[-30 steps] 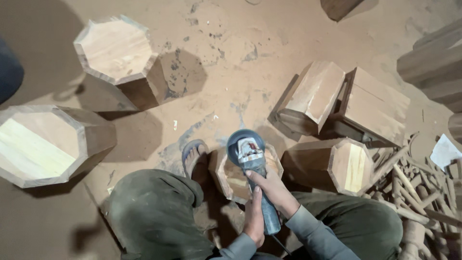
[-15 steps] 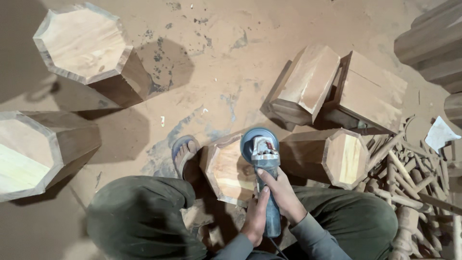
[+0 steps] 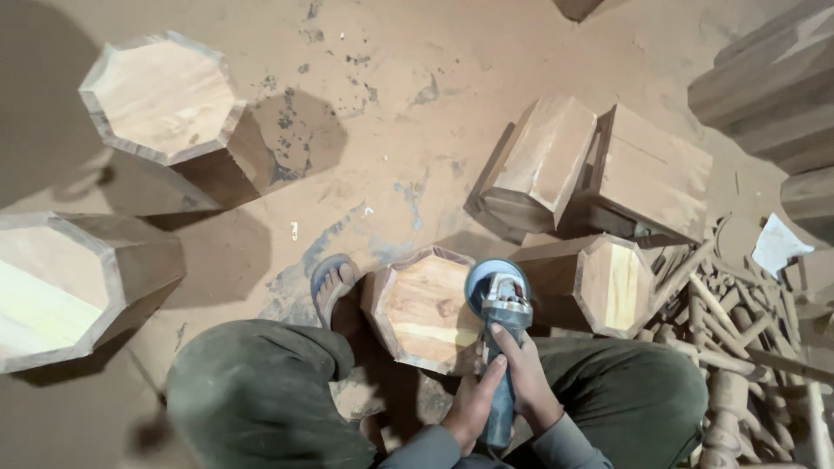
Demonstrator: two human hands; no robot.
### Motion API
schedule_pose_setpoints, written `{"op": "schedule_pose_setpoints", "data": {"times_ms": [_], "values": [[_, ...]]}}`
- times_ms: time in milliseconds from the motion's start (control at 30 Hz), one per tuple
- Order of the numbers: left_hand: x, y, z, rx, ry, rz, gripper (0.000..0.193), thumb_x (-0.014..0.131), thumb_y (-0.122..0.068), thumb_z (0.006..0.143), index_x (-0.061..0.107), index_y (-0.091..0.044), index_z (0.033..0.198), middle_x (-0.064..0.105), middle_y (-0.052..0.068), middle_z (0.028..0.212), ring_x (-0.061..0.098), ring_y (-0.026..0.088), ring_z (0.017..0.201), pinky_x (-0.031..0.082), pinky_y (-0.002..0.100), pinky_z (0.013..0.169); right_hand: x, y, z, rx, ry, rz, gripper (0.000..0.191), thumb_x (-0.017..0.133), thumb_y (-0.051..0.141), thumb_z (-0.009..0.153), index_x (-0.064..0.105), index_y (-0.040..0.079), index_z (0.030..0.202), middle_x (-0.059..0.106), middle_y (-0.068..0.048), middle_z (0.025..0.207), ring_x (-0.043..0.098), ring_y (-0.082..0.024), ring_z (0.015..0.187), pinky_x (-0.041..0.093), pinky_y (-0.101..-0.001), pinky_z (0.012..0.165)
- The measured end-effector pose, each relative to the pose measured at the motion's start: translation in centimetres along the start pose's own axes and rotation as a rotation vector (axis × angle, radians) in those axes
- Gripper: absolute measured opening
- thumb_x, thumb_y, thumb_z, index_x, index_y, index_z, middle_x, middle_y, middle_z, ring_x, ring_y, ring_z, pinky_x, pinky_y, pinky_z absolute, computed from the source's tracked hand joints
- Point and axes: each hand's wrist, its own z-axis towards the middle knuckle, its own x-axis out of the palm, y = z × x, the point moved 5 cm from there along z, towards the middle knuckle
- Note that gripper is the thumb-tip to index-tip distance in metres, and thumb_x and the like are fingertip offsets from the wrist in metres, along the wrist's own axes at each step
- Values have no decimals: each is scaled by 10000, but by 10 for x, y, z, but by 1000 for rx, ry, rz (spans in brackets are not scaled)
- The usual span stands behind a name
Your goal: The person sits on the floor and uses an angle grinder with a sanding disc to smooth the top surface of a hexagonal wooden block. They hold the block steady with one hand and move the tool across the surface, then briefly set the block aside before resuming sanding.
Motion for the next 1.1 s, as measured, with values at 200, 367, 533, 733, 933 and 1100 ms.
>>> {"op": "schedule_pose_setpoints", "data": {"times_ms": [200, 367, 533, 733, 933, 1100], "values": [[-2, -17, -10, 96, -22, 109, 624, 641, -514, 955, 518, -41, 1342, 690, 107, 934, 685, 180, 600, 567, 330, 468, 10, 0, -3, -25, -11, 11, 315, 643, 289, 937, 606, 31, 1114, 659, -81, 826, 642, -172, 657, 541, -331, 601], [-20, -22, -10, 134, -233, -36, 713, 602, -572, 946, 537, 39, 1308, 682, 111, 989, 681, 194, 792, 567, 344, 665, 58, 16, 18, -141, 206, -223, 341, 683, 282, 932, 634, 29, 1156, 649, -1, 908, 611, -89, 777, 527, -274, 680], [-33, -20, -9, 237, -440, -228, 717, 546, -611, 914, 567, -16, 1314, 697, 47, 1105, 682, 155, 977, 548, 326, 829, 95, 16, 26, -109, 410, -403, 365, 720, 276, 906, 643, 12, 1145, 656, -18, 871, 612, -121, 749, 521, -291, 655], [-27, -15, 2, 212, -318, -240, 721, 509, -624, 933, 598, 16, 1251, 679, 126, 979, 684, 203, 773, 562, 364, 658, 89, 28, 27, -151, 367, -463, 383, 715, 290, 908, 649, 32, 1183, 652, -20, 918, 594, -97, 793, 517, -278, 692], [-19, -6, 14, 76, -248, -73, 648, 550, -576, 955, 557, 12, 1226, 680, 123, 836, 676, 217, 601, 573, 371, 516, 57, 32, 21, -81, 215, -278, 410, 694, 275, 913, 583, 23, 1217, 633, -16, 913, 599, -109, 776, 542, -300, 681], [-15, 1, 18, 48, -178, 1, 621, 576, -549, 949, 521, -12, 1257, 656, 130, 749, 637, 225, 497, 541, 369, 456, 38, 21, 14, 61, 142, -83, 368, 662, 265, 930, 563, 33, 1198, 628, -70, 810, 627, -177, 640, 544, -337, 588]]}}
